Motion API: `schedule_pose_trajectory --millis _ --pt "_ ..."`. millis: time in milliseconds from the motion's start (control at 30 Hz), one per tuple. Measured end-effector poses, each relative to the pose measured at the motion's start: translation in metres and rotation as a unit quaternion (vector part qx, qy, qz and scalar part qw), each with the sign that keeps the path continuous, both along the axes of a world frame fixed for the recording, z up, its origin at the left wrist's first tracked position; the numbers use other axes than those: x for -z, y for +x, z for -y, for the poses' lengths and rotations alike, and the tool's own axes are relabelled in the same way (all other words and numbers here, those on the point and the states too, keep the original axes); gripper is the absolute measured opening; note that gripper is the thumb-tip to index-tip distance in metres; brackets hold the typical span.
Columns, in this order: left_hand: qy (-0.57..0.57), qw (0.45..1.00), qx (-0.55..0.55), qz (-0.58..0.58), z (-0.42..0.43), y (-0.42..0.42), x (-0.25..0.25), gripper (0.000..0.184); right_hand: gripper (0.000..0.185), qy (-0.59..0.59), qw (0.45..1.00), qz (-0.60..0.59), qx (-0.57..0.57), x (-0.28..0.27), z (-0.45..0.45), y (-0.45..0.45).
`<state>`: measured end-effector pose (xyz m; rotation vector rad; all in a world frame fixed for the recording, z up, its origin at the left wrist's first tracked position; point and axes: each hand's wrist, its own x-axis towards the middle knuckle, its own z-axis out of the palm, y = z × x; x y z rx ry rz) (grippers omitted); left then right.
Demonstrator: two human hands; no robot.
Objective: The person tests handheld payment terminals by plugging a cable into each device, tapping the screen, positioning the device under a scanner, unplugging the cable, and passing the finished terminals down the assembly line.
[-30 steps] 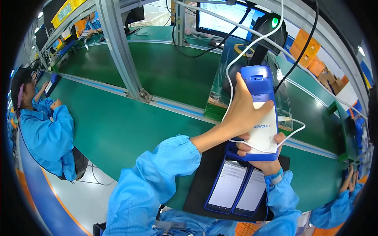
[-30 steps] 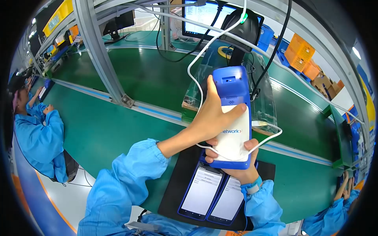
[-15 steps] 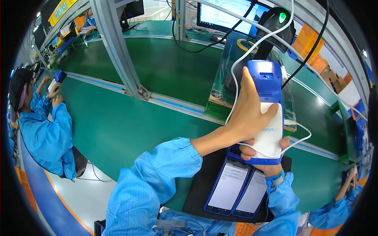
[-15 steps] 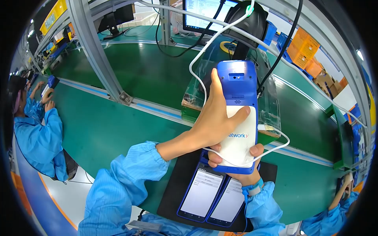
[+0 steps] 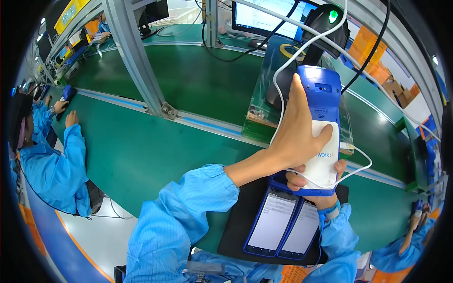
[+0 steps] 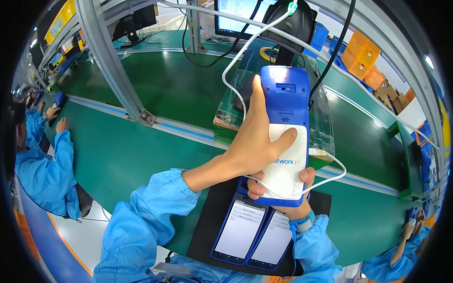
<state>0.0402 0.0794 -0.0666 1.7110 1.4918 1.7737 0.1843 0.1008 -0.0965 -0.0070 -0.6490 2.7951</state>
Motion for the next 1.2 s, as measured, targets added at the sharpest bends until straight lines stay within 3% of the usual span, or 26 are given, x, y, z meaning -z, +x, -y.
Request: schedule_pose_trajectory --millis 167,633,1033,1100,1200 --pt "0.009 0.999 -0.018 -0.043 0.002 0.0 -0.001 0.103 0.077 0.017 0.999 -0.036 -0.036 0.001 -0.004 -0.003" --pt "0.01 0.999 -0.037 0.011 0.005 0.009 -0.001 0.096 0.077 -0.058 0.997 -0.026 -0.037 0.005 0.003 0.005" --pt "-0.006 0.999 -0.04 -0.012 0.008 0.016 0.0 0.096 0.074 0.033 0.998 -0.003 -0.044 0.002 0.002 0.012" --pt "-0.003 0.999 -0.041 -0.01 0.008 0.016 0.001 0.096 0.079 -0.06 0.997 -0.035 -0.039 0.003 0.004 0.012" --pt "-0.005 0.999 -0.036 0.002 0.009 0.017 0.0 0.096 0.079 -0.048 0.998 -0.024 -0.034 0.002 0.004 0.013"
